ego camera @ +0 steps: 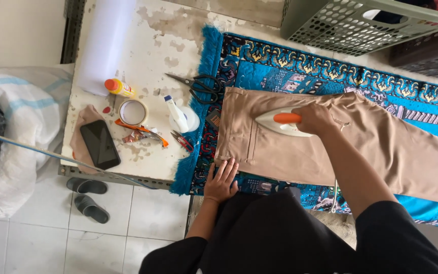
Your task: The person irons a pair of beige trousers laid flat on a patterned mat. They smooth the fabric with one hand while moving the iron with the other, then fold the trousers in half and iron the folded edge.
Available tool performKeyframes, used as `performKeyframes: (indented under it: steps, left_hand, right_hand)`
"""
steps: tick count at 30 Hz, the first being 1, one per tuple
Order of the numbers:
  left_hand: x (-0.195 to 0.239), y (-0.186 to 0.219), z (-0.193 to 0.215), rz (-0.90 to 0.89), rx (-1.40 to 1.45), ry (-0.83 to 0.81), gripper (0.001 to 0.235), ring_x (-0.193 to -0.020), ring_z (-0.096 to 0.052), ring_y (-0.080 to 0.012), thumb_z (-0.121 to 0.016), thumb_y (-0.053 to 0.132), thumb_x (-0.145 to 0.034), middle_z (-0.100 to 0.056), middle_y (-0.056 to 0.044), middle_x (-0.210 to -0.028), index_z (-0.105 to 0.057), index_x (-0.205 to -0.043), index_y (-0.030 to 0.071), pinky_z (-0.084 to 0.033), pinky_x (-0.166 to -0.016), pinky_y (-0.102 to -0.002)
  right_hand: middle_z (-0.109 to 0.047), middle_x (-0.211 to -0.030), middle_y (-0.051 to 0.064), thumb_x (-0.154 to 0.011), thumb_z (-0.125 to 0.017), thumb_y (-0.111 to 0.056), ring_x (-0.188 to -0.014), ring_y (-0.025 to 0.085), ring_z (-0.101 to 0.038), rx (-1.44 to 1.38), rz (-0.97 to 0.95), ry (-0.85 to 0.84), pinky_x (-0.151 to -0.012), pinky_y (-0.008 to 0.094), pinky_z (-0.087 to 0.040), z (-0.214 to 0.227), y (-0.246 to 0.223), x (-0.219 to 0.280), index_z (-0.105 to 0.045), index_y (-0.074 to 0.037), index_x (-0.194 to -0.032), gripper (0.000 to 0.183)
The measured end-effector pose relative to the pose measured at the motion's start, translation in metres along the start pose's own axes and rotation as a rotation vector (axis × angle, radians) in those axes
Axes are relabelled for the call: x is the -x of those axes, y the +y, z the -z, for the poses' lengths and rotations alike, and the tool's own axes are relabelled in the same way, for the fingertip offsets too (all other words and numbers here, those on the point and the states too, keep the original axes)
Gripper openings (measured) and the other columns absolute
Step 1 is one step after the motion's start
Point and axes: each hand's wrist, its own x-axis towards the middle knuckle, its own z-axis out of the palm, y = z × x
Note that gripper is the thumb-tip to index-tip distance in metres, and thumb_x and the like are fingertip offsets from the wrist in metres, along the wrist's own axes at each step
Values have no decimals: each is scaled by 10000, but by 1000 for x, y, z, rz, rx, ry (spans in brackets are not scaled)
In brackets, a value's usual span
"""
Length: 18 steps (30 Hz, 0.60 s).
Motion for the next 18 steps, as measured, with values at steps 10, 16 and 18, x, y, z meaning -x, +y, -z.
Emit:
performKeyframes:
  steps: [10, 16, 18]
  left_hand:
    - [-1, -1, -1, -6, 20, -2, 604, -1379, -536, -172, -255, 403, -994, -578, 17, -1516, -589, -1473, 250, -436, -1152, -482]
    - [3, 0, 2, -20, 33, -45, 610, -1399, -515, -180, -268, 393, -989, -557, -4, -1538, -566, -1496, 233, -415, -1165, -489]
    - [4, -1, 0, -31, 1, -53, 607, -1392, -519, -176, -250, 403, -995, -554, 2, -1536, -563, -1485, 230, -435, -1161, -490]
  right_hand:
    - [-773, -921, 33, -718, -570, -432, -1016, 271, -751, -17, 42, 76, -924, 414, -612, -20, -2, -4, -750, -351, -932, 291]
    - [-747, -879, 60, -746, -596, -413, -939, 317, -747, -93, -143, 161, -867, 434, -612, -28, 1, -7, -752, -394, -1004, 302]
    - [-769, -988, 66, -763, -583, -431, -1067, 314, -729, -122, -59, 59, -957, 444, -585, -19, 1, -6, -745, -312, -1027, 332]
